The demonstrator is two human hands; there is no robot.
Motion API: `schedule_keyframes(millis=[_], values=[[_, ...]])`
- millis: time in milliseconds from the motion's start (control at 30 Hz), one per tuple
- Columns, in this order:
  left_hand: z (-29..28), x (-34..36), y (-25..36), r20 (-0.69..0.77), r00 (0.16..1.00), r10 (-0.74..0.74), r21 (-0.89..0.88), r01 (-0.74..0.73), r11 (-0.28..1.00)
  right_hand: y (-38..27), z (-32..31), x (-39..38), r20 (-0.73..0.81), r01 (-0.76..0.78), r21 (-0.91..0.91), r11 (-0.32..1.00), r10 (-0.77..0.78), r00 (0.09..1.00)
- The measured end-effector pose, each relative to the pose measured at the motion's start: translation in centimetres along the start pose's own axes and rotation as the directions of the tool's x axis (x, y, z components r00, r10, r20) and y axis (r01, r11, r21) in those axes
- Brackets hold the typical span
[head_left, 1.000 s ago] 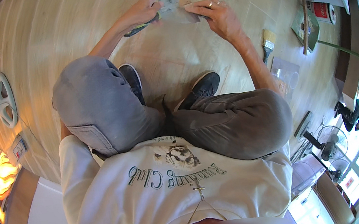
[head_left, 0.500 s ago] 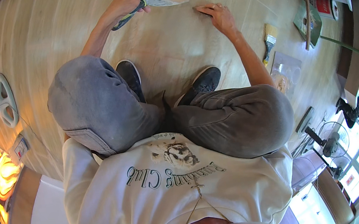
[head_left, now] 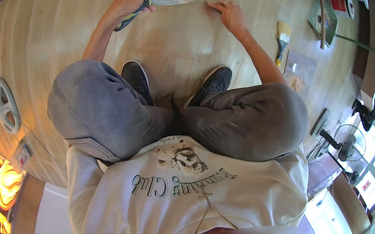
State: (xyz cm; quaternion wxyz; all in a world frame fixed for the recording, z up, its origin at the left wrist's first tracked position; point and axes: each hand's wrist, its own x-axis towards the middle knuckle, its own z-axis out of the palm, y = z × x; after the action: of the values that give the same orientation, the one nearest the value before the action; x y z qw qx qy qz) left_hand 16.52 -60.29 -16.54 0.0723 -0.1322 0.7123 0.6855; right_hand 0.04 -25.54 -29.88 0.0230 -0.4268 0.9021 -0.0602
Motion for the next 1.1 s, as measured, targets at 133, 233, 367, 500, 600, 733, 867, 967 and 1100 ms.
schedule_keyframes(millis=[133, 233, 367, 500, 600, 733, 867, 967, 1100], values=[[-1.2, -1.0, 0.3, -0.005, 1.000, -0.018, -0.002, 0.018, 1.000, -2.3, -3.7, -4.1, 0.191, 0.164, 0.136, 0.977, -0.188, 0.963], [-2.0, -0.7, -1.3, 0.020, 1.000, 0.014, 0.095, -0.016, 0.995, -2.3, -4.1, -3.5, 0.171, 0.088, 0.138, 0.987, -0.111, 0.979], [-1.0, 0.1, -2.1, -0.036, 0.987, 0.156, 0.167, -0.148, 0.975, -3.6, -2.6, -4.3, 0.001, 0.173, 0.064, 0.983, -0.173, 0.985], [-1.1, -0.3, -1.0, -0.034, 0.992, 0.124, 0.138, -0.119, 0.983, -3.6, -2.7, -7.3, 0.050, 0.235, 0.189, 0.954, -0.248, 0.967], [-1.2, -0.7, 0.2, 0.023, 0.998, 0.052, 0.055, -0.053, 0.997, -1.2, -2.8, -5.4, 0.071, 0.234, 0.167, 0.958, -0.248, 0.966], [-0.6, -1.2, 0.8, 0.023, 0.999, 0.027, 0.018, -0.027, 0.999, -1.3, -2.2, -0.3, -0.027, 0.036, 0.161, 0.986, -0.032, 0.999], [-0.7, -1.5, 1.4, 0.019, 1.000, 0.007, 0.011, -0.007, 1.000, -1.8, -0.1, -2.9, -0.010, 0.206, 0.092, 0.974, -0.206, 0.978], [-1.5, -1.7, 0.7, 0.016, 1.000, 0.000, -0.031, 0.001, 1.000, -4.1, -2.5, -7.7, 0.081, 0.307, 0.146, 0.940, -0.321, 0.944], [-1.4, -1.1, 0.0, 0.002, 1.000, 0.025, 0.024, -0.025, 0.999, -4.0, -4.6, -7.3, 0.207, 0.171, 0.178, 0.969, -0.207, 0.956]])
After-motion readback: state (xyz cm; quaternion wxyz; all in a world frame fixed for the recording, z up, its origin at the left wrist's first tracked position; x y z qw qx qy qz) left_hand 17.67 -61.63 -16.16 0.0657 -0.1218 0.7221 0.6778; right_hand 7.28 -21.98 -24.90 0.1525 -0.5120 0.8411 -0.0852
